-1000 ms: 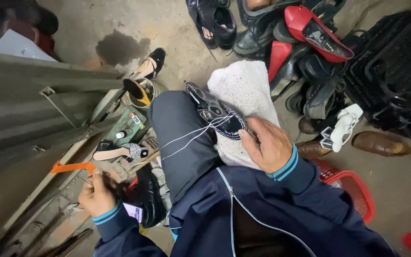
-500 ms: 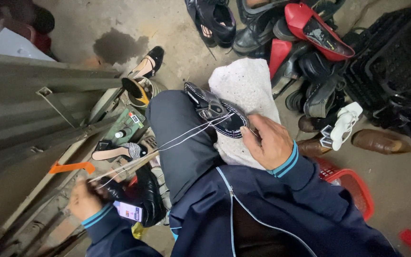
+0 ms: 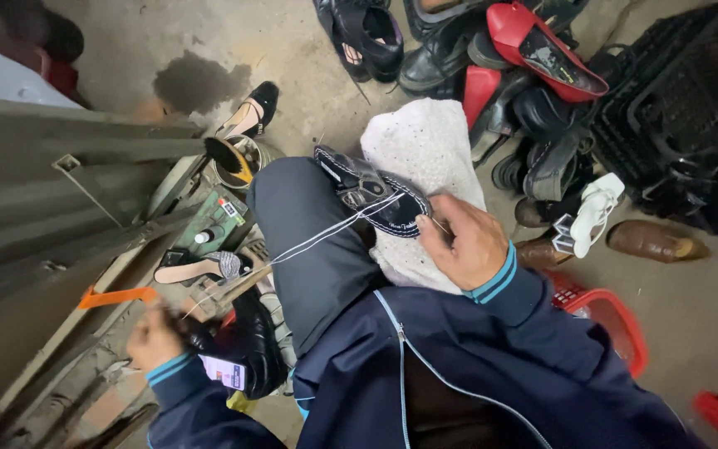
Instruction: The person sits on the floor and sews a black shoe using a needle and white thread. They repeatedly pull the thread through the shoe's sole and upper to secure the stitching. Towards the end, the person briefly interacts with a smartphone placed on the floor.
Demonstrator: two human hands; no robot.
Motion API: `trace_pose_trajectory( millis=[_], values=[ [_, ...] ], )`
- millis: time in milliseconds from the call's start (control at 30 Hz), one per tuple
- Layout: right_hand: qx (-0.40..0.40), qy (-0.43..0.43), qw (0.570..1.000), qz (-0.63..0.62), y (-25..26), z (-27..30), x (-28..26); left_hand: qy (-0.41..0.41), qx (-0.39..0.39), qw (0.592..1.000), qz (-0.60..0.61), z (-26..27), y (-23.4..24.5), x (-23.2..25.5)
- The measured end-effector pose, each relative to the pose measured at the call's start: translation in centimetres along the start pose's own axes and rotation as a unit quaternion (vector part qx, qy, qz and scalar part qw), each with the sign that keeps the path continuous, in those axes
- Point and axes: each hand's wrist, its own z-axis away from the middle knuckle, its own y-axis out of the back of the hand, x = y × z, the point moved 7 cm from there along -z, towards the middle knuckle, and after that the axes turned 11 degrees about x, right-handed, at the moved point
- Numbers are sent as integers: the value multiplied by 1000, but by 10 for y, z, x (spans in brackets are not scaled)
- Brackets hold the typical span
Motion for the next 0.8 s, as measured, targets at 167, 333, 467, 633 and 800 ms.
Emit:
trace_pose_trajectory(
  millis=[167, 333, 467, 633, 800],
  values=[
    [52, 14, 996, -76, 7, -2, 2, -408, -111, 904, -66, 95, -48, 89],
    [56, 9, 996, -68, 6, -1, 4, -508, -281, 814, -3, 230, -96, 169],
    [69, 7, 995, -67, 7, 1, 3, -602, -293, 731, -134, 282, -135, 145],
    [93, 20, 993, -66, 7, 2, 8, -577, -320, 731, -174, 289, -143, 132],
    [100, 37, 992, -70, 5, 2, 7, -434, -416, 792, -104, 288, -133, 145]
  ],
)
